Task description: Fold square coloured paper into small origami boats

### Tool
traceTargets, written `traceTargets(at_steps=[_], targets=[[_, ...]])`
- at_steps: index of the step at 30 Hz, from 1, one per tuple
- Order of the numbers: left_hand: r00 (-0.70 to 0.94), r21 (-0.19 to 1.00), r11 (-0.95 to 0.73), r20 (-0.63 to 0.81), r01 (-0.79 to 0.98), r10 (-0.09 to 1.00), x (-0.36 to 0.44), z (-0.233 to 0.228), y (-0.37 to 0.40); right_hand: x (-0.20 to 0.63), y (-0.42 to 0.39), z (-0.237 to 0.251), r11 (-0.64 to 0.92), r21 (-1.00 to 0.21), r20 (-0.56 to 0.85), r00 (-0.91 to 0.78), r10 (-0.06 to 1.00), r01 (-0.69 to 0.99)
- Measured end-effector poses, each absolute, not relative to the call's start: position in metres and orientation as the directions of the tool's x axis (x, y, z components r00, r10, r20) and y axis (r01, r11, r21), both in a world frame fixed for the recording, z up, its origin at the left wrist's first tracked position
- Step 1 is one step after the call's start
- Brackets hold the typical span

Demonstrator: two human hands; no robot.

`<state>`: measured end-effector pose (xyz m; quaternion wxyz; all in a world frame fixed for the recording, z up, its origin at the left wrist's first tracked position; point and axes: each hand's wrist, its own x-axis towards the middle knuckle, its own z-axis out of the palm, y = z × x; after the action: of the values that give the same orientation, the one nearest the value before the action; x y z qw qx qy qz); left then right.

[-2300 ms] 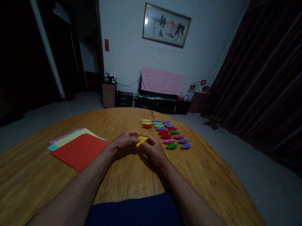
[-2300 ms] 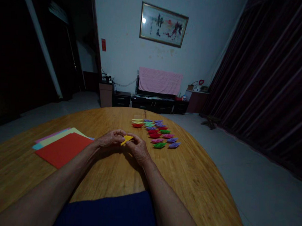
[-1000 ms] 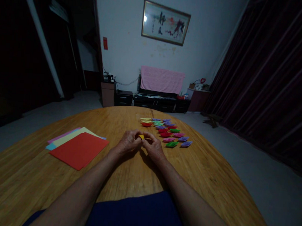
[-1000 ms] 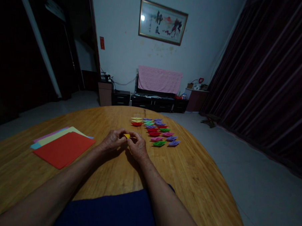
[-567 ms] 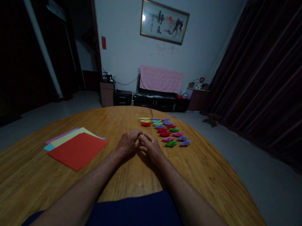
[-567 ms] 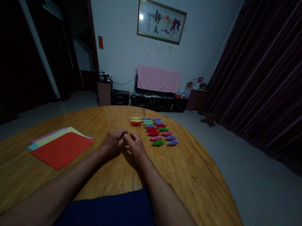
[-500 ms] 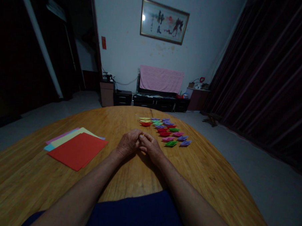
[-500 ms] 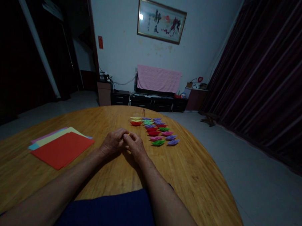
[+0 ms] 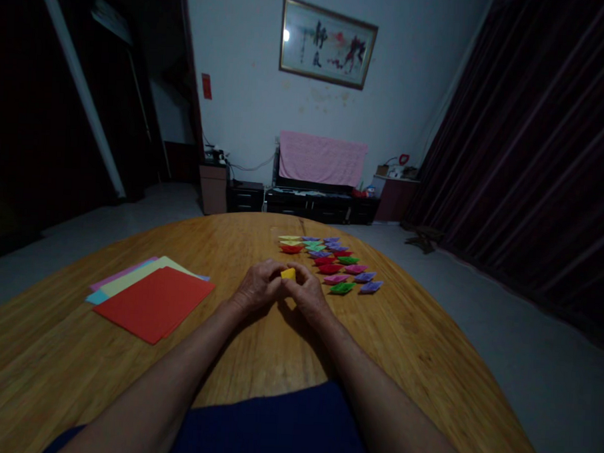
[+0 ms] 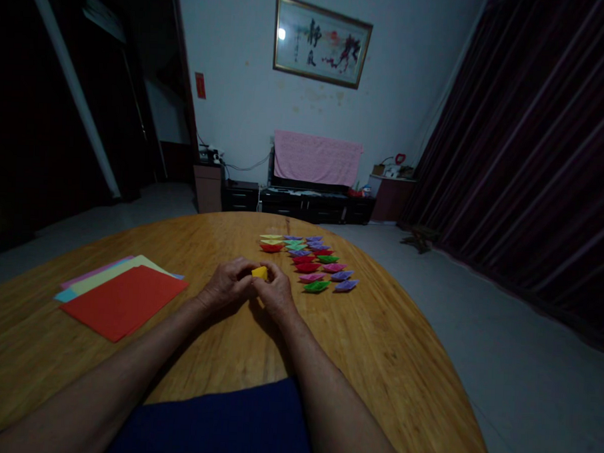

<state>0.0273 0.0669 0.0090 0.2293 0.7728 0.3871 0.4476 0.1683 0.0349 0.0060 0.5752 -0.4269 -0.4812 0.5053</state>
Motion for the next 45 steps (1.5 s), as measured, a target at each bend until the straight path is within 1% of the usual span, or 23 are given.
traceTargets(at_steps=[2,5,8,10,12,15,20,26,33,36,39,41,45], targets=[[0.293,0.779,-0.526,0.444,0.342,0.847,0.027,0.014,0.064,0.173,0.044,-0.002,0.184,-0.980,0.178,0.072,0.981,-0.082],[0.318,0.898,-0.374,0.294,0.230,0.901,0.028,0.023,0.053,0.176,0.050,-0.008,0.236,-0.971,0.238,0.059,0.969,0.045],[0.337,0.967,-0.235,0.188,0.103,0.923,0.029,0.025,0.043,0.176,0.046,-0.008,0.314,-0.941,0.321,0.036,0.946,0.126],[0.356,0.991,-0.131,0.122,0.002,0.927,0.029,0.023,0.040,0.174,0.042,-0.006,0.337,-0.931,0.342,0.016,0.939,0.139],[0.359,0.995,-0.046,0.073,-0.085,0.930,0.028,0.019,0.042,0.173,0.040,-0.005,0.326,-0.938,0.328,-0.006,0.945,0.115],[0.352,0.991,0.022,0.025,-0.130,0.936,0.026,0.017,0.046,0.174,0.040,-0.005,0.280,-0.958,0.278,-0.041,0.960,0.055],[0.353,0.981,0.053,0.016,-0.185,0.936,0.027,0.021,0.045,0.176,0.043,-0.006,0.241,-0.970,0.244,-0.095,0.965,-0.042],[0.334,0.981,0.108,-0.049,-0.160,0.941,0.027,0.019,0.046,0.177,0.044,-0.005,0.192,-0.979,0.200,-0.126,0.972,-0.068],[0.341,0.985,0.029,0.030,-0.168,0.939,0.024,0.016,0.049,0.172,0.038,-0.003,0.172,-0.980,0.188,-0.183,0.965,-0.100],[0.345,0.990,0.008,0.041,-0.138,0.938,0.022,0.013,0.052,0.173,0.035,-0.002,0.183,-0.982,0.187,-0.195,0.963,-0.039],[0.344,0.990,0.002,0.047,-0.144,0.938,0.021,0.011,0.053,0.175,0.034,-0.001,0.218,-0.967,0.196,-0.167,0.966,0.128],[0.349,0.989,0.013,0.039,-0.146,0.936,0.020,0.012,0.052,0.177,0.033,-0.001,0.245,-0.947,0.212,-0.166,0.963,0.207],[0.366,0.989,0.018,0.037,-0.144,0.930,0.020,0.014,0.050,0.179,0.031,-0.002,0.293,-0.929,0.258,-0.173,0.951,0.227]])
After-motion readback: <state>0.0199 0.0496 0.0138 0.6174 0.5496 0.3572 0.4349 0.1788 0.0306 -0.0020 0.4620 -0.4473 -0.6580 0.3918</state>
